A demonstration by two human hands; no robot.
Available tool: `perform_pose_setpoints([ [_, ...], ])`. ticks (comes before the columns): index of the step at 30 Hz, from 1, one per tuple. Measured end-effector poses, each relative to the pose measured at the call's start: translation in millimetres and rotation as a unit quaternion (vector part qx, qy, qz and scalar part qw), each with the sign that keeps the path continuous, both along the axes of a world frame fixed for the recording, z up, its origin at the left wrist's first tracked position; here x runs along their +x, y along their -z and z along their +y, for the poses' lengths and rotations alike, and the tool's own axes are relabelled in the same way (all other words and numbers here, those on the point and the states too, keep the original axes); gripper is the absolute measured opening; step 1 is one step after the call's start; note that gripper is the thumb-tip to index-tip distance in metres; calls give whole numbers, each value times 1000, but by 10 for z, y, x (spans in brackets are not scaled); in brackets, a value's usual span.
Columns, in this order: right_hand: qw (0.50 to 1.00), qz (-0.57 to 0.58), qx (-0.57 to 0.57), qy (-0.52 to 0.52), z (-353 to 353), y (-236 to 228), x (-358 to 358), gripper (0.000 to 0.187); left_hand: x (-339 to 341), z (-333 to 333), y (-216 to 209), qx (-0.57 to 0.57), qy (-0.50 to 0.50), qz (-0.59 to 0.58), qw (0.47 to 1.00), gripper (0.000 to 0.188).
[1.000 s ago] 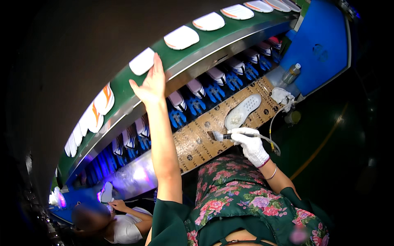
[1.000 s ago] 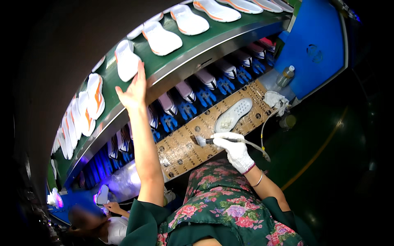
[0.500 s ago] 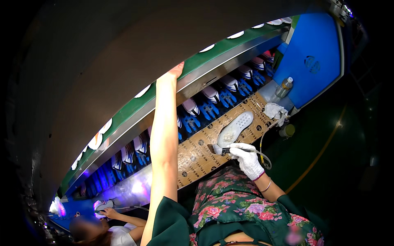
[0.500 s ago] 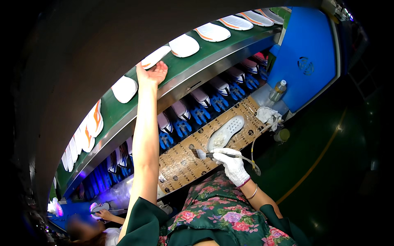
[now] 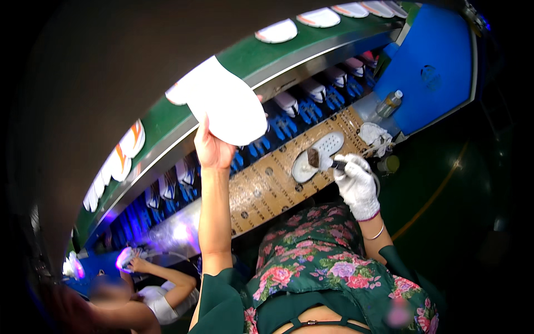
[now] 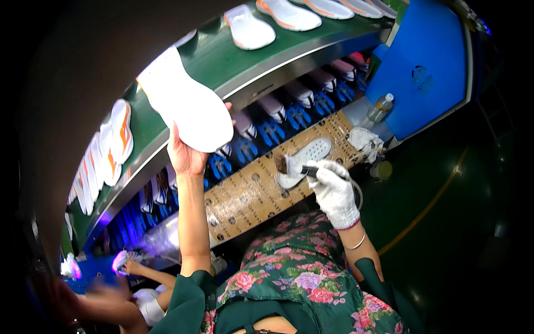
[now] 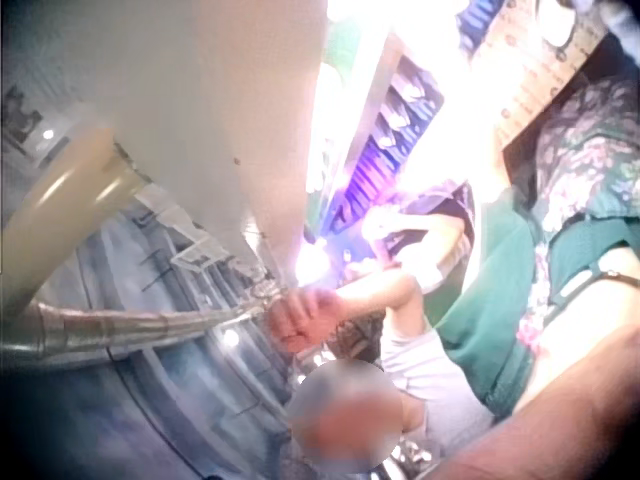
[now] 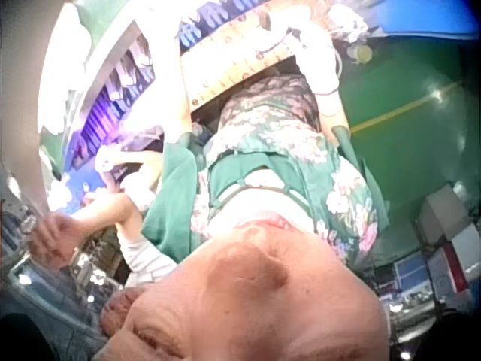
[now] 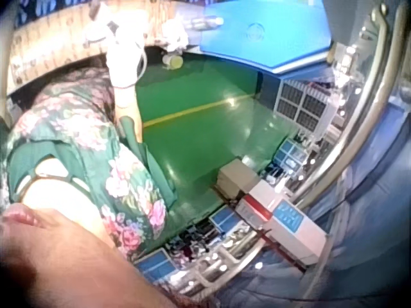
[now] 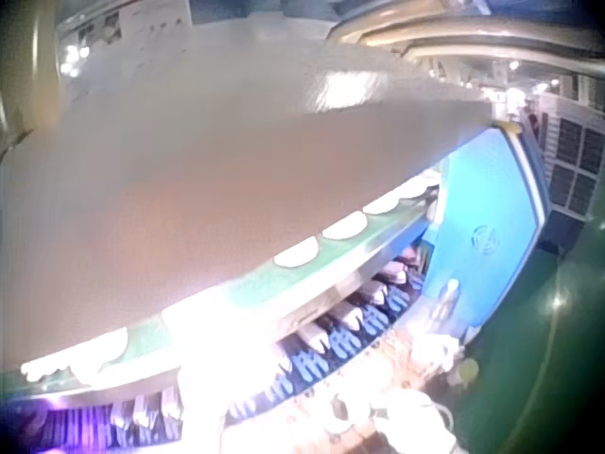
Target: The person applies a dark adhesive substance to the inner surface of shoe outsoles using a brush, picking them up from a pile and placing them onto a moving conveyor belt.
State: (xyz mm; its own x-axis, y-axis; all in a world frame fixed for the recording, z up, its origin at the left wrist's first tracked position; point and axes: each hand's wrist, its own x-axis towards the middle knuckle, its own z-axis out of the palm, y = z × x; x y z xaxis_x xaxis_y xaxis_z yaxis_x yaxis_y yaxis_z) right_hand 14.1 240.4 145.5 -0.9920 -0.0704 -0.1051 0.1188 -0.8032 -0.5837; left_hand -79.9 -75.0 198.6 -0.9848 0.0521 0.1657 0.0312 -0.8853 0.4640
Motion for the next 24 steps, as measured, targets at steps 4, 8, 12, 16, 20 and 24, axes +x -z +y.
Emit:
perform_pose_setpoints([
  [4,995,56,-28,-74,-143,-320,-53,20,535,124,200,29,54,-13,998,80],
  [8,985,130,35,-103,-442,-609,-72,18,798,147,479,50,45,-47,997,70],
  [12,905,223,348,-101,-534,-605,-96,23,901,202,391,-33,73,6,997,94],
  [16,803,342,476,-105,-593,-732,-123,15,925,225,365,-45,88,35,994,111],
  [20,734,452,498,-93,-687,-735,-96,16,915,111,434,-36,100,49,993,116],
  [24,675,515,521,-85,-763,-765,-17,18,894,65,454,10,138,48,989,118],
])
